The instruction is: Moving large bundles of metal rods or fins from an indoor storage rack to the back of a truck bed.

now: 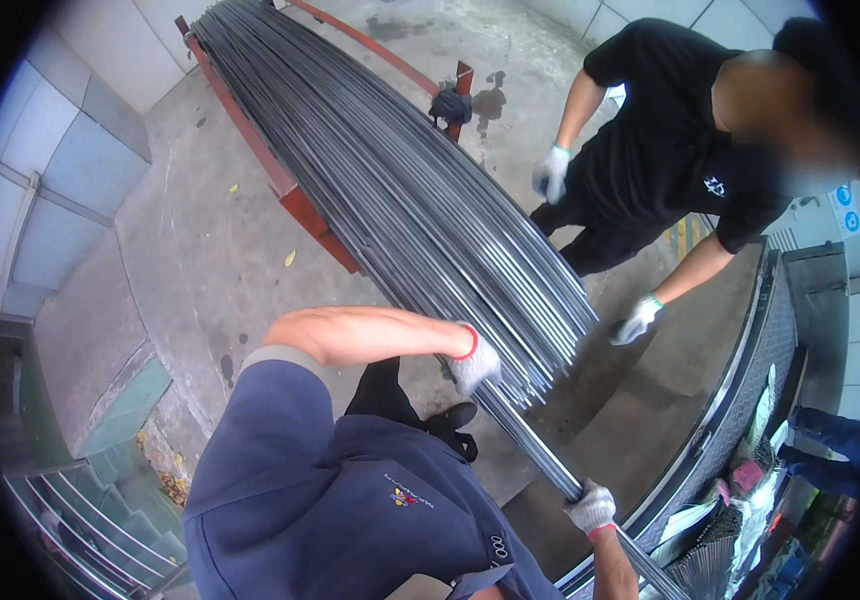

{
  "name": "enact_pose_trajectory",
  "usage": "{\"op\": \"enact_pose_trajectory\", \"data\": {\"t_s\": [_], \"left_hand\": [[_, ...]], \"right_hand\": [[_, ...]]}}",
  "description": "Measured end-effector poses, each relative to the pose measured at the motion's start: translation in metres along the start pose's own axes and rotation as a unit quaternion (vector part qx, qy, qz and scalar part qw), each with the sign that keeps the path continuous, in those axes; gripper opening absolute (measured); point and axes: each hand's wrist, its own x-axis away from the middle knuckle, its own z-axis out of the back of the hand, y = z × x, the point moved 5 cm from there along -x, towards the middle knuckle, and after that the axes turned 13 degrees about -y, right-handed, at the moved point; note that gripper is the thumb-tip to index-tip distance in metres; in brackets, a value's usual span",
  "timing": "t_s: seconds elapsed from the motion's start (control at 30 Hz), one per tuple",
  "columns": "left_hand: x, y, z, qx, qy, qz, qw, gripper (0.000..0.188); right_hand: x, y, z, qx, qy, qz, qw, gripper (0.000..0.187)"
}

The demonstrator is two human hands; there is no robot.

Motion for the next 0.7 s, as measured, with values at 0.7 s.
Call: {"op": "enact_pose_trajectory", "data": {"t_s": [0.7], "left_hand": [[-0.038,-0.067,-0.022,0.778,0.368,-0.408,0.304,0.052]], "right_hand": [[-0.126,-0.227,0.085,0.055,0.158,0.083,0.982,0.040]]}}
